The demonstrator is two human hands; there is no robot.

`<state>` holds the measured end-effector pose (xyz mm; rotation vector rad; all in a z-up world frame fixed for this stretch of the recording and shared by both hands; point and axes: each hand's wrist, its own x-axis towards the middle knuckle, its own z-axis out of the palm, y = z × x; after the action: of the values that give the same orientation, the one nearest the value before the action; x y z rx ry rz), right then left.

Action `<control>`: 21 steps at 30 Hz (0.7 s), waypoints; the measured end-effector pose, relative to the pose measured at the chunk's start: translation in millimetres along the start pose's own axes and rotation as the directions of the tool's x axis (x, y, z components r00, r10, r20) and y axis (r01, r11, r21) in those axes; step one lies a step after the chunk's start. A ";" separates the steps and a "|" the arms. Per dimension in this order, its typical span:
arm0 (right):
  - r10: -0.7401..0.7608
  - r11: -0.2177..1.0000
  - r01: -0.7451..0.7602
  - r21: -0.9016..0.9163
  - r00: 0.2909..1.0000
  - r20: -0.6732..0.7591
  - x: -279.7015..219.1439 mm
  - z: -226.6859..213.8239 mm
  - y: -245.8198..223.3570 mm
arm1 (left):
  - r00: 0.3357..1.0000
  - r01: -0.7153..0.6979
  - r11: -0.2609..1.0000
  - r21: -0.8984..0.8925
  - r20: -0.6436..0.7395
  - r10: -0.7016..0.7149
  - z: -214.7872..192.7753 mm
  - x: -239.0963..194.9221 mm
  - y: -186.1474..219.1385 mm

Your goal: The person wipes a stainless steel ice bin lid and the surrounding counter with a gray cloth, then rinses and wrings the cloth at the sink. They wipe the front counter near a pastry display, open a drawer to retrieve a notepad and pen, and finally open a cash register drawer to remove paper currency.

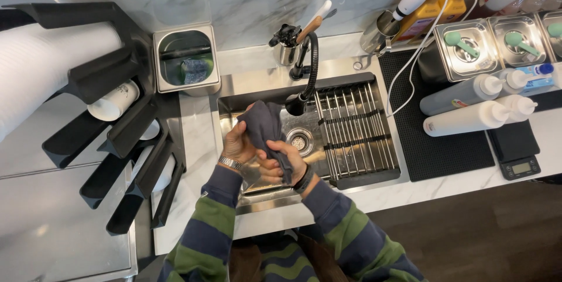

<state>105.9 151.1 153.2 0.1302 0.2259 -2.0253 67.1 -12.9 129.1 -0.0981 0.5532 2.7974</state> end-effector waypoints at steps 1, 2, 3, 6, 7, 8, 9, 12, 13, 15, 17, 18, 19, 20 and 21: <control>-0.004 1.000 0.004 -0.004 1.000 0.000 2.8 15.6 4.2 | 1.000 0.001 1.000 0.000 0.005 -0.001 31.4 2.9 1.1; -0.003 0.994 -0.021 0.109 0.977 0.213 5.4 30.9 10.0 | 0.979 0.043 0.991 -0.123 0.202 -0.017 62.3 3.6 2.0; -0.026 0.975 -0.069 0.212 0.910 0.415 7.9 46.1 15.9 | 0.920 0.107 0.966 -0.233 0.392 -0.008 93.2 4.3 2.7; -0.178 0.939 -0.044 0.340 0.785 0.594 17.9 97.6 27.0 | 0.851 0.263 0.925 -0.273 0.517 -0.089 74.7 21.7 3.5; -0.177 0.939 -0.047 0.341 0.785 0.594 14.2 103.7 29.0 | 0.853 0.261 0.926 -0.273 0.515 -0.088 67.8 25.5 5.3; -0.200 0.940 -0.025 0.340 0.768 0.608 11.6 110.0 30.2 | 0.783 0.377 0.883 -0.280 0.605 -0.143 61.2 30.6 8.2; -0.222 0.940 -0.003 0.340 0.751 0.622 8.7 115.9 31.3 | 0.700 0.490 0.828 -0.273 0.690 -0.187 54.4 36.0 10.8; -0.243 0.937 0.009 0.349 0.734 0.634 3.7 62.3 41.6 | 0.855 0.157 0.979 -0.129 0.515 -0.069 119.5 14.7 36.9; -0.246 0.936 0.010 0.352 0.735 0.632 -1.8 80.5 36.8 | 0.855 0.159 0.979 -0.130 0.513 -0.071 158.1 8.8 45.9; -0.216 0.901 -0.078 0.426 0.771 0.600 -13.0 117.5 28.3 | 0.948 0.074 0.980 0.186 0.291 -0.127 235.2 -4.3 64.5; -0.180 0.903 -0.092 0.420 0.806 0.564 -9.7 121.1 20.0 | 0.965 0.060 0.950 0.307 0.225 -0.133 238.6 -0.6 70.1; -0.145 0.907 -0.101 0.410 0.838 0.527 -8.6 122.6 14.6 | 0.977 0.053 0.905 0.421 0.166 -0.134 240.5 2.4 72.2; -0.144 0.906 -0.102 0.410 0.838 0.526 -13.4 126.4 11.8 | 0.977 0.053 0.906 0.421 0.165 -0.134 235.1 5.4 70.6; -0.149 0.943 0.022 0.333 0.920 0.362 -17.5 130.5 9.6 | 0.993 0.085 0.852 0.516 0.027 -0.115 229.4 7.6 69.8; -0.172 0.965 0.127 0.229 0.968 0.186 -21.5 134.7 7.4 | 0.991 0.130 0.790 0.599 -0.109 -0.080 223.8 9.8 69.2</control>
<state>123.0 137.4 288.0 0.0403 -0.1182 -2.1937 35.0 14.0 359.9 -0.0970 1.3885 2.3750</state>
